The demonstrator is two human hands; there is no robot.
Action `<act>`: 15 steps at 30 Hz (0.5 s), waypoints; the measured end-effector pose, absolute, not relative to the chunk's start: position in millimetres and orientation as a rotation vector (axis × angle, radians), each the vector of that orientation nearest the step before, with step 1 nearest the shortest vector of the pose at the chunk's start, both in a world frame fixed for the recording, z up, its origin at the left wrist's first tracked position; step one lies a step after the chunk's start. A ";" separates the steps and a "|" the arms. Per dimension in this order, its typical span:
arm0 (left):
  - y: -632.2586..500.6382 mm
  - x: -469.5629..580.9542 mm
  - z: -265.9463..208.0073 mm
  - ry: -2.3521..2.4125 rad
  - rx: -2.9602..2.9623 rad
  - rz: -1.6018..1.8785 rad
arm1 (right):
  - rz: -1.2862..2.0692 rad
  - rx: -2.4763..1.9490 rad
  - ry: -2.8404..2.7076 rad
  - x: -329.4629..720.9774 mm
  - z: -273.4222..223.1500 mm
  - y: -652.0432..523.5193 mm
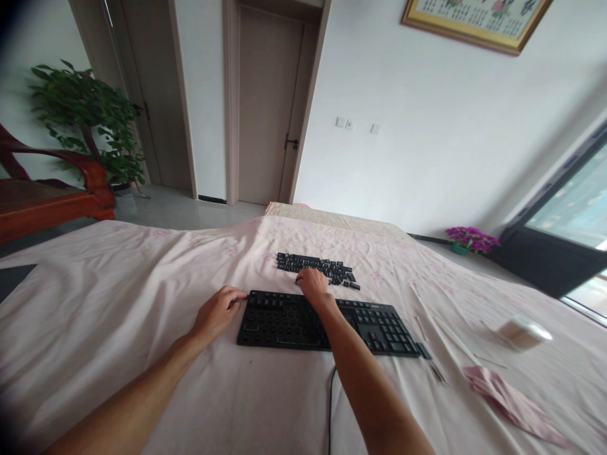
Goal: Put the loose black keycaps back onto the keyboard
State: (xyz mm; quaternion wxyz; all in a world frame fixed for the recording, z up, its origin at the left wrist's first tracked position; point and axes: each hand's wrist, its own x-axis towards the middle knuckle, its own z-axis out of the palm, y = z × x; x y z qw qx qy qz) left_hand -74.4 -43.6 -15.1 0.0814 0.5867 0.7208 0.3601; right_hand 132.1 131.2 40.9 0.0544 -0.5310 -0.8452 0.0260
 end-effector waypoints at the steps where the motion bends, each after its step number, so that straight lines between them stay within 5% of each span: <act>1: -43.7 -74.2 -14.6 2.155 1.752 1.076 | 0.072 -1.611 -2.570 131.2 40.8 130.8; 15: -46.5 -71.6 -10.0 2.164 1.744 1.064 | 0.169 -1.106 -2.432 163.8 39.2 71.9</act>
